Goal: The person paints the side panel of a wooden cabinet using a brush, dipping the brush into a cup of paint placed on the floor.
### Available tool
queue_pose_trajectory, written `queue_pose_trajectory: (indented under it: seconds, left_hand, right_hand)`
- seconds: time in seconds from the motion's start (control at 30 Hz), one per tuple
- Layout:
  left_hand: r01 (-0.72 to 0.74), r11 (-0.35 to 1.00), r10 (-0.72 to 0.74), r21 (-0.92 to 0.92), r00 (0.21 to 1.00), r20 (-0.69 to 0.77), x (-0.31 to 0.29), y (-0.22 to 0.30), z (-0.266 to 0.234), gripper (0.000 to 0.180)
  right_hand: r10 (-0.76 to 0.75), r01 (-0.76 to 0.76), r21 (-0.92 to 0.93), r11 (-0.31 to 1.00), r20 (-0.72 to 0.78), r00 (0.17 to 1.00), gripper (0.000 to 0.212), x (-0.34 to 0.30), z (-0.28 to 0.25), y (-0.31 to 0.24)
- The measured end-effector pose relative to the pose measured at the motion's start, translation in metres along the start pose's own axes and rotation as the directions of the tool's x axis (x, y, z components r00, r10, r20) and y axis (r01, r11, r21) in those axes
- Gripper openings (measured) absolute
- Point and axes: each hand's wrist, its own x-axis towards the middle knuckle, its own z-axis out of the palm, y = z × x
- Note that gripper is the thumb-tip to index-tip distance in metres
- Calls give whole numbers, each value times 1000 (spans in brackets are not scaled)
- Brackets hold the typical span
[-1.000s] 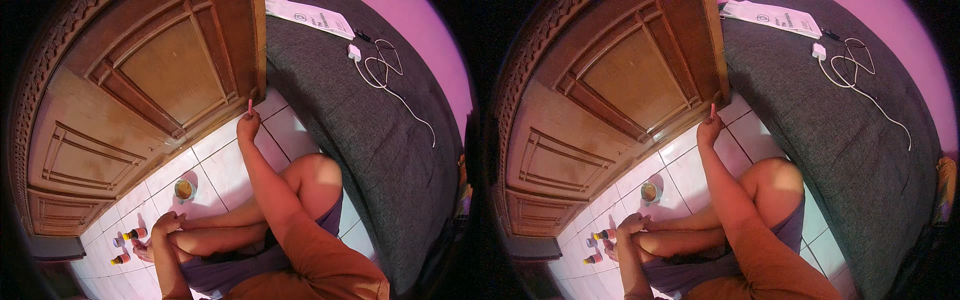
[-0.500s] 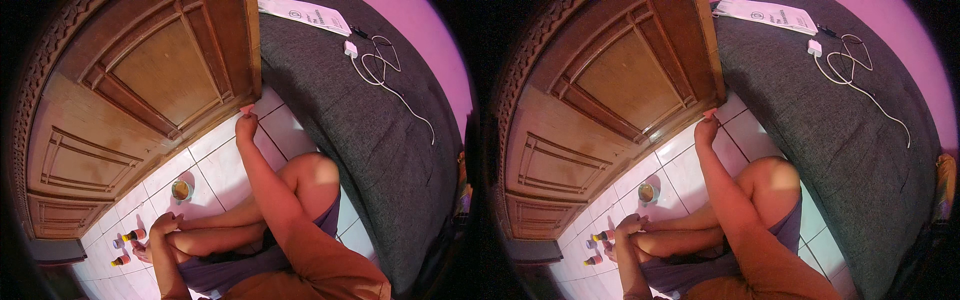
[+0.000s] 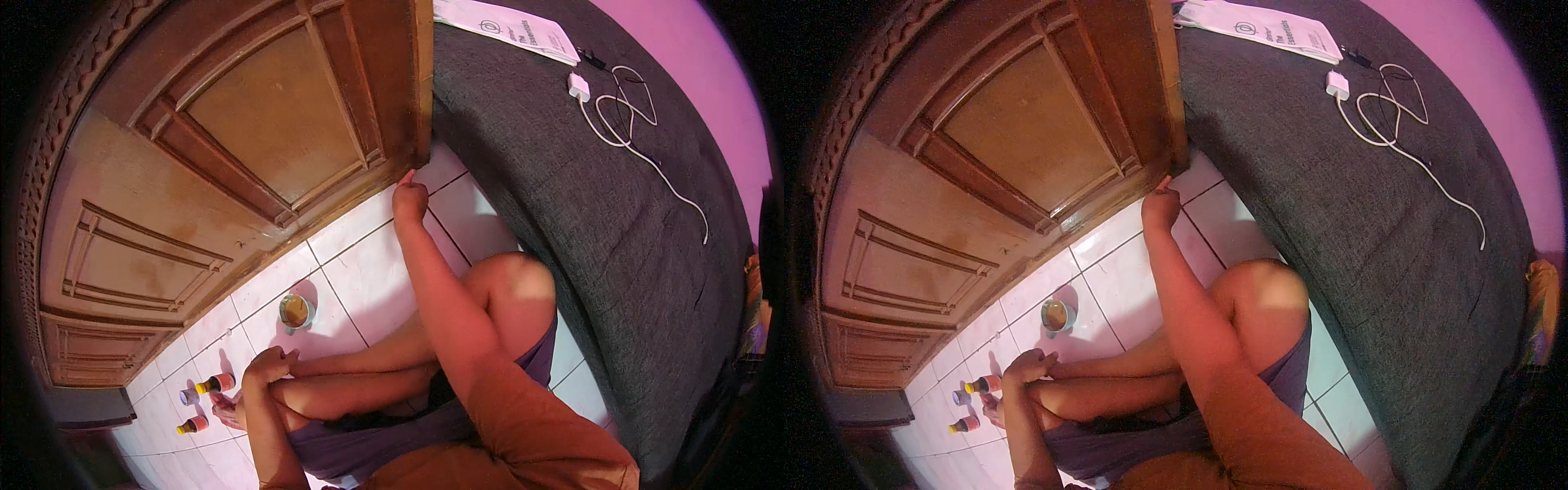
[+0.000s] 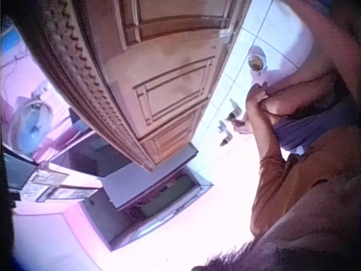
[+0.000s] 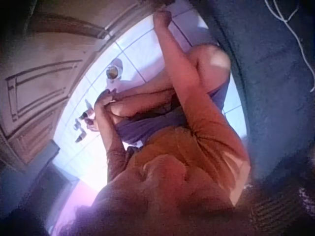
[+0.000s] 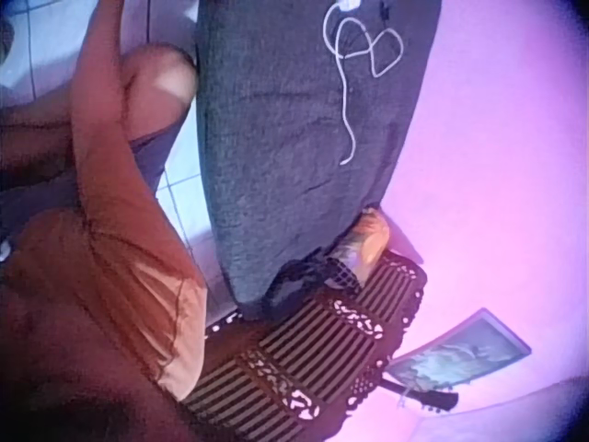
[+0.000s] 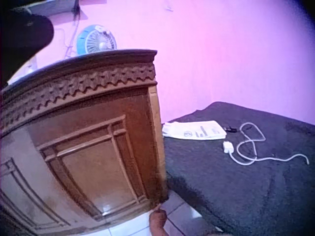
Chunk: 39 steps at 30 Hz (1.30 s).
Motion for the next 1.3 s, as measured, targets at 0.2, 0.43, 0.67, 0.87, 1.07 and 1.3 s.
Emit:
queue_pose_trajectory:
  seconds: [0.2, 0.43, 0.67, 0.87, 1.07, 1.3]
  left_hand:
    - [-25, 1000, 25, -18, 1000, -13, -3, -2, -2, 70]
    - [-51, 998, 51, -22, 999, 8, 5, 0, 1, 70]
    - [-66, 998, 66, 4, 996, -63, 5, -13, 8, 71]
    - [-72, 997, 71, -16, 997, -36, 1, -5, 2, 71]
    - [-48, 997, 49, -53, 999, 18, -5, 0, -4, 71]
    - [-39, 999, 40, -32, 999, 6, -1, -18, 5, 69]
  right_hand:
    - [-259, 260, -79, 962, 16, 966, 37, 20, -19, -29]
    - [-414, 409, -68, 910, -90, 906, 24, 2, -28, -1]
    - [-417, 415, -41, 909, -91, 904, 25, 12, -20, -3]
    - [-394, 397, -3, 918, -125, 910, 27, 8, -18, 2]
    - [-555, 582, 156, 798, -185, 811, 28, -10, -27, -16]
    - [-249, 252, 73, 965, -57, 967, 38, -14, -10, -2]
